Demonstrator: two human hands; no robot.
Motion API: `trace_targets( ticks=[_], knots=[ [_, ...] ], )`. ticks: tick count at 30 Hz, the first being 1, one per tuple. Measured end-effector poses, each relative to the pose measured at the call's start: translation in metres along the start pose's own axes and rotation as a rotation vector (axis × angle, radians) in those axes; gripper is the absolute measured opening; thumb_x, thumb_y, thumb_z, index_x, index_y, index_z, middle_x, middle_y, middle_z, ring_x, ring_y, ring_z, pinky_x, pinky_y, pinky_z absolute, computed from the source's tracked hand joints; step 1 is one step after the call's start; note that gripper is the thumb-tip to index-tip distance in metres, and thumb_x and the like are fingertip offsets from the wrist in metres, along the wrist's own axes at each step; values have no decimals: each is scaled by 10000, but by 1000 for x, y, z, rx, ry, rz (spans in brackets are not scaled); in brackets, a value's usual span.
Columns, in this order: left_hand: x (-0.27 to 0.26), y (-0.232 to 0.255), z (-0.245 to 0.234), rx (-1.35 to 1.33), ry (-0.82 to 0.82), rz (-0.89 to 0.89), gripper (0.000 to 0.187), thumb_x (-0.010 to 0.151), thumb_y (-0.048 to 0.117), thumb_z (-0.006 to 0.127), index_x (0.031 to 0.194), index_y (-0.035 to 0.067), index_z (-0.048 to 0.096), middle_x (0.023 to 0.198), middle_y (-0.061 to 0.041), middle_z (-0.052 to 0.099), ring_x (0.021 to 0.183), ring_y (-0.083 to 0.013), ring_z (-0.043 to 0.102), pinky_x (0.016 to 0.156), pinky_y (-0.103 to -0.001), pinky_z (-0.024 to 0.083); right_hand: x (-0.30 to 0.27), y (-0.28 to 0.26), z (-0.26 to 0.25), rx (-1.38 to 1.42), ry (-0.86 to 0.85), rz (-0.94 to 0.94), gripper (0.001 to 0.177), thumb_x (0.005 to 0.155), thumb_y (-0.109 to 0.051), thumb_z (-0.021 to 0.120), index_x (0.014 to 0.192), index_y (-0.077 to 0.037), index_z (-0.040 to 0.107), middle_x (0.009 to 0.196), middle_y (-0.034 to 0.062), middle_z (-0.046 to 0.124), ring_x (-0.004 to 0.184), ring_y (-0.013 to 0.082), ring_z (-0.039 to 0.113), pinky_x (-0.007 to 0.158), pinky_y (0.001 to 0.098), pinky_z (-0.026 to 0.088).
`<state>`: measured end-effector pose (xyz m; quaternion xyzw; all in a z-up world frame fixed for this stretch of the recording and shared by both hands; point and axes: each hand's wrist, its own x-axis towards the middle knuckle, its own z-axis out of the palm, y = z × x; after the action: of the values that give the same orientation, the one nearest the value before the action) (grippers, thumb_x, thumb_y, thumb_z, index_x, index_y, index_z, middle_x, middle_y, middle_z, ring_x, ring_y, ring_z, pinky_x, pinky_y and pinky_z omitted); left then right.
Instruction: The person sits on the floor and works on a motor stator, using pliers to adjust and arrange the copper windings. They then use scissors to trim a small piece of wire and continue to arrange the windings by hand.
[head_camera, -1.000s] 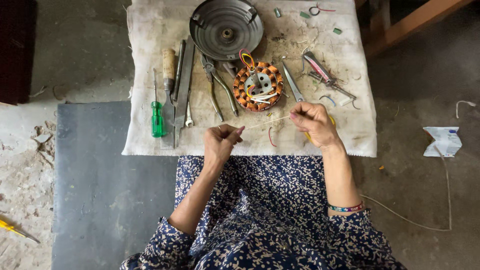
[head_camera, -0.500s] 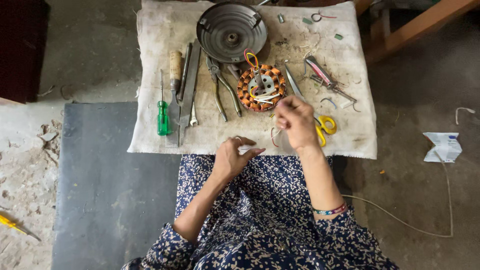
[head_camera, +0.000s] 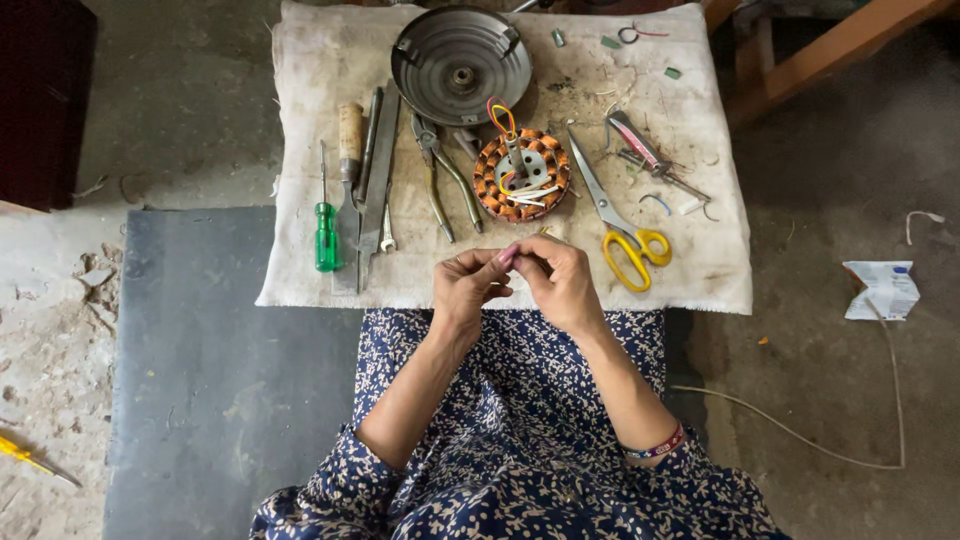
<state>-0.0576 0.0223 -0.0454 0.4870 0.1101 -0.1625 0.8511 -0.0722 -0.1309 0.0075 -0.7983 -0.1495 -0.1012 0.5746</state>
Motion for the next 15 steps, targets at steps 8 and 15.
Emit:
trace_targets(
  ticks=[8, 15],
  knots=[
    [4, -6, -11, -188, -125, -108, 128, 925, 67, 723, 1019, -7, 767, 869, -65, 751, 681, -108, 669, 604, -260, 577, -6, 10, 6, 141, -39, 233, 56, 980, -12, 668, 974, -13, 724, 837, 44, 711, 729, 106, 629, 630, 263, 489],
    [28, 6, -4, -95, -152, -189, 103, 919, 42, 704, 980, -11, 768, 824, -107, 753, 630, -133, 668, 560, -268, 564, 5, 22, -8, -77, -40, 113, 37, 959, -19, 677, 987, -18, 702, 869, 62, 767, 733, 110, 704, 629, 248, 564]
  ],
)
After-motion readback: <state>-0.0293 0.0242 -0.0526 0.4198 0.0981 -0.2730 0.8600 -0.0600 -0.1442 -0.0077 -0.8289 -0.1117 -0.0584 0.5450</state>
